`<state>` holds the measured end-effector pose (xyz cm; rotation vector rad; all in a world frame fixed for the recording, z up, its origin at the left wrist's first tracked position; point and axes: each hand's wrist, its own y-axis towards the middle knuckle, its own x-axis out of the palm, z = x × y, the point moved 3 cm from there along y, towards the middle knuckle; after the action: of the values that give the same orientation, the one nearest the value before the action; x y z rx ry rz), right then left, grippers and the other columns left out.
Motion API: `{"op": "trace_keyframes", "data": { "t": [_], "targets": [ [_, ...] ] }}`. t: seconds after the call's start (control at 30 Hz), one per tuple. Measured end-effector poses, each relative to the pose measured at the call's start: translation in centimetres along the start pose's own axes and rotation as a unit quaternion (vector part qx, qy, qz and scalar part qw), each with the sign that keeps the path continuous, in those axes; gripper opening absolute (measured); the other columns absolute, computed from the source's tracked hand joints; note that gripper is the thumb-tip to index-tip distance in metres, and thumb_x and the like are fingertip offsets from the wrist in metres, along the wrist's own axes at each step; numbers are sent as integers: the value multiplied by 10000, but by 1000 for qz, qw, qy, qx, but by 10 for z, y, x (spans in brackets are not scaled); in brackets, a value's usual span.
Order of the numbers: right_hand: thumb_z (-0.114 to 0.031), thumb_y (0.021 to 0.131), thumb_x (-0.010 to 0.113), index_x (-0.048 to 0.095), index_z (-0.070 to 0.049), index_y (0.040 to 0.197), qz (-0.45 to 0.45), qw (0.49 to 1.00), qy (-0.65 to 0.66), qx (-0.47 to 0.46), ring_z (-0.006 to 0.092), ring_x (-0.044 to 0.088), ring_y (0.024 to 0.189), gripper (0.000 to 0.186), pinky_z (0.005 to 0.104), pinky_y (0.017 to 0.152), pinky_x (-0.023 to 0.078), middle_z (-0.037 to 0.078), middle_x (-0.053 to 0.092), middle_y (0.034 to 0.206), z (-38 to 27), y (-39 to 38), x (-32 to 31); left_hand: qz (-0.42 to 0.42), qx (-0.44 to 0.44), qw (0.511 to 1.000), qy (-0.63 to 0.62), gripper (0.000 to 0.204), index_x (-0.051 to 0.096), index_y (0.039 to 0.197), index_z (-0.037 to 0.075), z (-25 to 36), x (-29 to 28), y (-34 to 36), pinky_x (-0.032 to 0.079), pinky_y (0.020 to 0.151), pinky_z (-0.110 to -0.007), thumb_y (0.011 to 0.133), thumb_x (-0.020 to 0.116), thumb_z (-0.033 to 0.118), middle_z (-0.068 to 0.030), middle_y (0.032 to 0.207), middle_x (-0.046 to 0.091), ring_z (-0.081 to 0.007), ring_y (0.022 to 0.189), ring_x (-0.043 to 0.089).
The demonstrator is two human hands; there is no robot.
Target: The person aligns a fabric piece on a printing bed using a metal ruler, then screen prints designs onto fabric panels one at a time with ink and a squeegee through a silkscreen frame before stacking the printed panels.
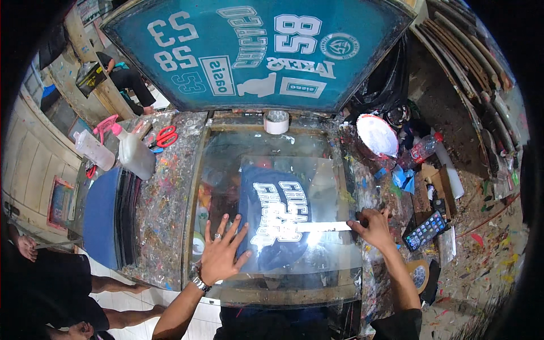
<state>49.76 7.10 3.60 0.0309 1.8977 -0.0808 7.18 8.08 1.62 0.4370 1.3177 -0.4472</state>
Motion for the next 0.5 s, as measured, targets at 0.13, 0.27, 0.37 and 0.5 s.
{"op": "trace_keyframes", "data": {
  "t": [0.13, 0.27, 0.37, 0.5],
  "targets": [
    [-548, 826, 725, 641, -32, 759, 50, 998, -9, -30, 333, 611, 768, 527, 521, 923, 295, 140, 650, 774, 8, -2, 9, 1, 2, 1000, -26, 685, 434, 1515, 152, 2, 1, 0, 36, 1171, -666, 933, 574, 484, -115, 1625, 299, -361, 1520, 181],
    [-550, 823, 726, 653, -33, 769, 39, 999, -1, -18, 338, 609, 770, 525, 513, 905, 298, 137, 654, 783, 9, -1, 10, 0, 3, 1000, -22, 684, 440, 1512, 157, 2, 0, -1, 37, 1170, -667, 930, 581, 486, -108, 1626, 299, -359, 1520, 181],
    [-554, 823, 723, 653, -37, 766, 40, 999, -7, -20, 330, 608, 777, 525, 500, 893, 300, 130, 650, 772, 9, -2, 9, 0, 4, 1000, -26, 688, 439, 1513, 155, 2, 1, 0, 40, 1170, -665, 928, 585, 486, -105, 1628, 298, -353, 1522, 179],
    [-559, 826, 718, 645, -50, 747, 45, 999, -7, -24, 311, 603, 774, 520, 492, 886, 300, 112, 638, 746, 3, -2, 5, 9, 10, 1000, -16, 680, 455, 1502, 139, 1, 2, 0, 42, 1171, -661, 930, 584, 483, -111, 1628, 297, -347, 1525, 172]
  ]
}}
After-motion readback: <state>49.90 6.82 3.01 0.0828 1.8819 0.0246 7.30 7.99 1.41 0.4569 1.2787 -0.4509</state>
